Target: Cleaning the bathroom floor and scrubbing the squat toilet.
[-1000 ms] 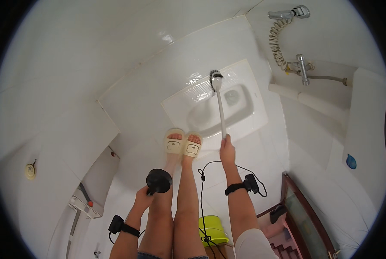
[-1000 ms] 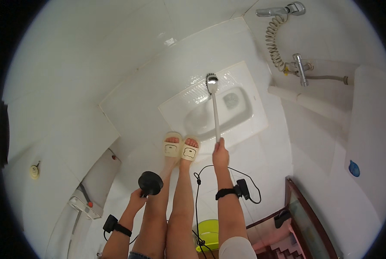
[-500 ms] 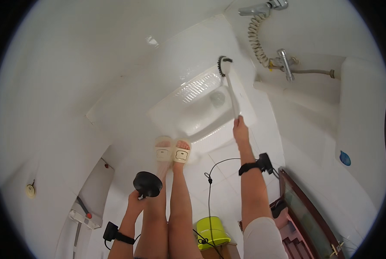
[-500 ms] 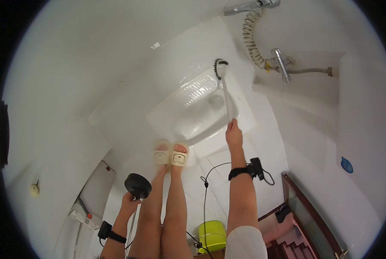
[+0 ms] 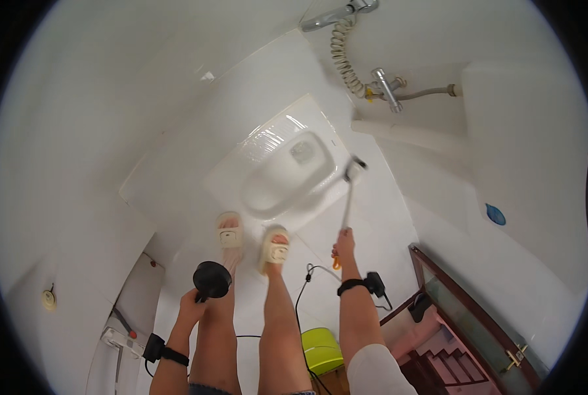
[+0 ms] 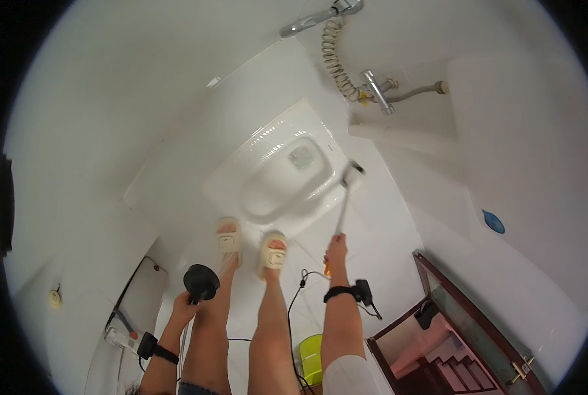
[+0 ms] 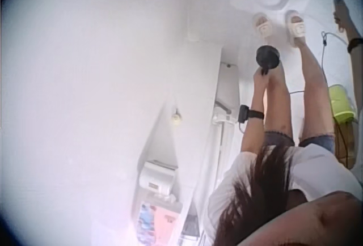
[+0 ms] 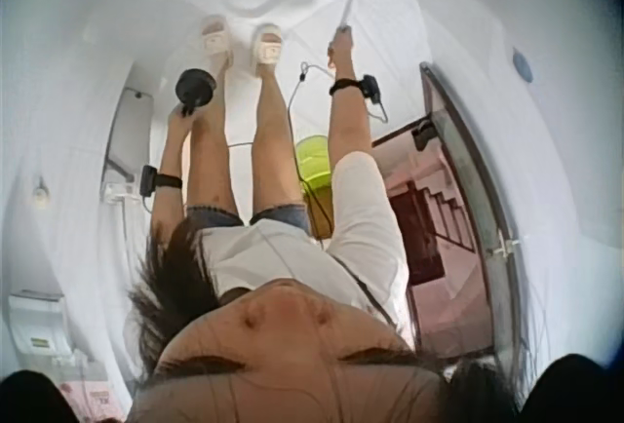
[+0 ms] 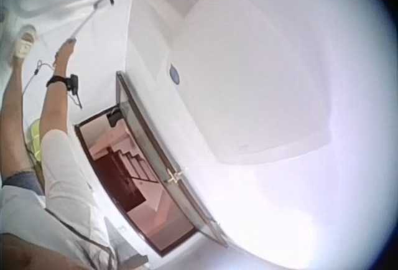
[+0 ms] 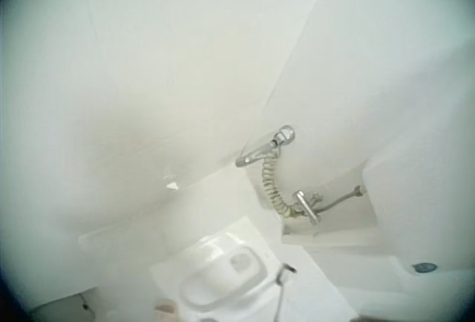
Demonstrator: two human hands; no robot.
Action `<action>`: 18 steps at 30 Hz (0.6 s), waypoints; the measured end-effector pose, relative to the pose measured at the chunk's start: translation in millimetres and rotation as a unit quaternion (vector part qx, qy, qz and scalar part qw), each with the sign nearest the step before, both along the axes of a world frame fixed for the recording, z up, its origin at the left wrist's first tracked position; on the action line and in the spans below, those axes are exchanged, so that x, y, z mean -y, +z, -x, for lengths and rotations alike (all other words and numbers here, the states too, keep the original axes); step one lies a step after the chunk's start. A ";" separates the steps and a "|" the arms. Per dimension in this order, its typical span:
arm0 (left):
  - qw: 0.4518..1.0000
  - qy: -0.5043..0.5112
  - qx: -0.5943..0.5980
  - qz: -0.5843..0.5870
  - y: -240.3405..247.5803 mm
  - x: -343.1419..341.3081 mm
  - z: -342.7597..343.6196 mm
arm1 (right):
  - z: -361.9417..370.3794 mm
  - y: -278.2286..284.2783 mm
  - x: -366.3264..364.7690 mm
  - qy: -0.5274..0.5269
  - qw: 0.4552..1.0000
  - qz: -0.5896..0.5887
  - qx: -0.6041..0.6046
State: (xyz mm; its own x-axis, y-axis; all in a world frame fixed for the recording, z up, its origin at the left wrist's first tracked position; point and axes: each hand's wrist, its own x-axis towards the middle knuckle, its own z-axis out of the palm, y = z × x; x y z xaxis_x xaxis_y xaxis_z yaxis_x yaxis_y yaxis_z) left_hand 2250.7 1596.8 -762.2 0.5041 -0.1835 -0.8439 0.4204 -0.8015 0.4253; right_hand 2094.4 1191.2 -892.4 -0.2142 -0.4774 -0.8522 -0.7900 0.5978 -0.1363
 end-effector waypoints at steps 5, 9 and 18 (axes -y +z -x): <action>0.999 -0.028 -0.017 -0.043 11.8 3.5 10.8 | 35.7 5.0 -1.2 0.362 0.923 0.127 -0.033; 0.997 0.030 -0.017 -0.063 17.0 0.7 39.8 | 89.8 26.3 2.6 0.169 0.983 0.012 -0.075; 0.988 -0.062 0.073 -0.124 40.1 37.4 160.3 | 222.0 20.8 -14.2 0.650 0.759 -0.020 -0.014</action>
State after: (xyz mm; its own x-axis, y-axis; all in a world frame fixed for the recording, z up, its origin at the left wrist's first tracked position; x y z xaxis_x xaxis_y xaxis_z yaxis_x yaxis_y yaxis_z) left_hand 2090.4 1559.5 -722.1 0.6112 -0.0476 -0.7901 0.2615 -0.9300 0.2583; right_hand 1872.5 1205.4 -871.6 0.3985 -0.2746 -0.8751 -0.7176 -0.6876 -0.1110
